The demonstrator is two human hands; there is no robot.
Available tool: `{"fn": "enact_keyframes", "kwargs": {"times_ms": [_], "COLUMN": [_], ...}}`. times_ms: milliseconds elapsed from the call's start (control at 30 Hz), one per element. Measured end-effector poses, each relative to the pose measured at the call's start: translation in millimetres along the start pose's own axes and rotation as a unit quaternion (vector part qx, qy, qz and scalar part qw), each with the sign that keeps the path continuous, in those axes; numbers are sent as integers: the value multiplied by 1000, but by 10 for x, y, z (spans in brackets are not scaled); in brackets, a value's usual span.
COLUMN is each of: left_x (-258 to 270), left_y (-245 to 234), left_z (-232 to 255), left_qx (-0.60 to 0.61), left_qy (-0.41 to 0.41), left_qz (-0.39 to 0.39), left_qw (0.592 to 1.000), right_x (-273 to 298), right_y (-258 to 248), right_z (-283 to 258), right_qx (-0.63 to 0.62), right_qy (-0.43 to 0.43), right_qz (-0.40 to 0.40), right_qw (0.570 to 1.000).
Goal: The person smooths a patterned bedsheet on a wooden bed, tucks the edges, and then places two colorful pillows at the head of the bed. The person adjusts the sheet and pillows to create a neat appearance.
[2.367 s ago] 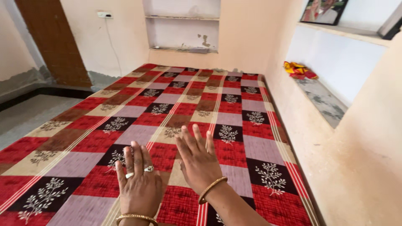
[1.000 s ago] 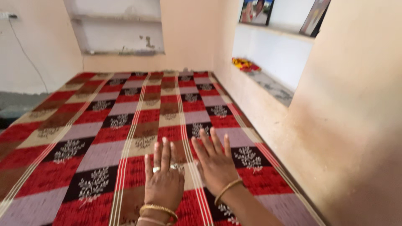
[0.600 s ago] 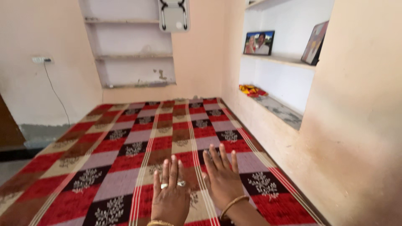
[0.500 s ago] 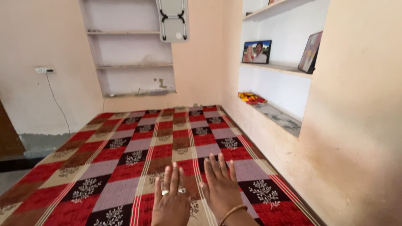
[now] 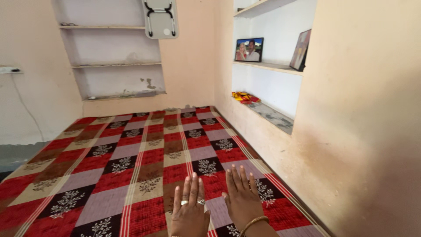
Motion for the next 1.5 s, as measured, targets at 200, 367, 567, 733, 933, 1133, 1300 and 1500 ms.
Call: {"fn": "enact_keyframes", "kwargs": {"times_ms": [200,367,567,733,933,1133,1300,1500], "left_x": [76,101,187,245,360,448,556,657], "left_y": [42,106,51,146,346,379,281,261], "left_z": [267,394,595,763,1037,1315,1485,1717], "left_qx": [42,52,53,62,44,93,140,129], "left_qy": [47,68,92,102,127,146,157,177], "left_qz": [68,28,46,8,-34,-1,39,2], "left_qw": [996,996,993,993,990,985,977,976], "right_x": [251,399,618,786,1069,1384,1597,1831], "right_y": [-43,23,142,304,341,393,260,174], "right_z": [59,145,218,302,313,454,584,668], "right_qx": [3,-10,-9,7,24,37,2,12], "right_qy": [14,10,-5,20,18,75,112,126], "right_qz": [-6,90,147,91,127,71,74,81], "right_qw": [1000,996,989,996,991,994,991,989]}}
Point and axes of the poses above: each hand's wrist, its own x-axis away from the middle knuckle, its own y-axis out of the palm, z = x × y, the point moved 8 cm from there along -x, towards the middle knuckle, and after that the axes turned 2 degrees about z, right-handed, at the moved point
